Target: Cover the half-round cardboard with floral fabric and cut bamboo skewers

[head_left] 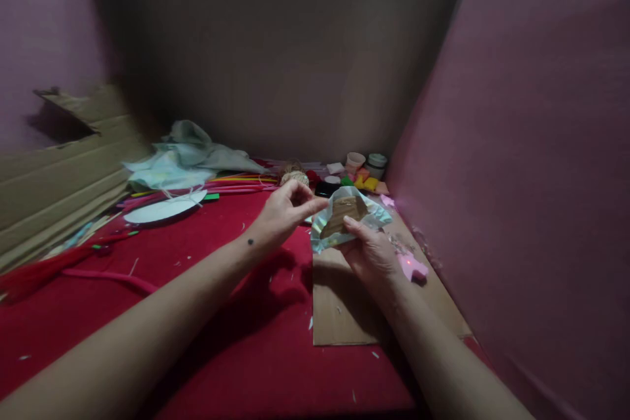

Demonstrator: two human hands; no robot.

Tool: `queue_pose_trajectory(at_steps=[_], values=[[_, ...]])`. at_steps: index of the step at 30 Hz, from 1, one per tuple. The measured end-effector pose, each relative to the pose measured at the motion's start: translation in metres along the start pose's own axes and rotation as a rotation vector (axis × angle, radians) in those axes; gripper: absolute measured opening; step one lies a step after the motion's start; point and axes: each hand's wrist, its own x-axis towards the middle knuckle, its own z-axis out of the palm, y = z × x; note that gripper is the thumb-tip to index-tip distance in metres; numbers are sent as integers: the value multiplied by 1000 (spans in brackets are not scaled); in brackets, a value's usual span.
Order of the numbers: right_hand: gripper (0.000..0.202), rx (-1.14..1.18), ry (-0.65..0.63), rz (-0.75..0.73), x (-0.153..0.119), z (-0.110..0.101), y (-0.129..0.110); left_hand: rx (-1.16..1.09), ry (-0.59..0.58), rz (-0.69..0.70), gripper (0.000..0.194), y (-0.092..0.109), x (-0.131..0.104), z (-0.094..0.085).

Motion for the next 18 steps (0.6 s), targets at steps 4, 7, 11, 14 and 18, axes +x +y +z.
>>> queue_pose_trajectory(at_steps=[4,7,11,14,18], values=[[26,-27,-14,37,-4,3,5,81,-22,22,30,9,2,-8],[28,-31,-15,45,-6,5,8,108,-50,27,26,8,1,-6],[29,-18,-5,49,-6,7,11,174,44,99,17,2,-4,3],[30,-13,18,62,-6,9,11,329,161,268,17,-2,-8,10],[33,-8,55,78,-7,11,9,502,166,479,17,-7,-12,14]])
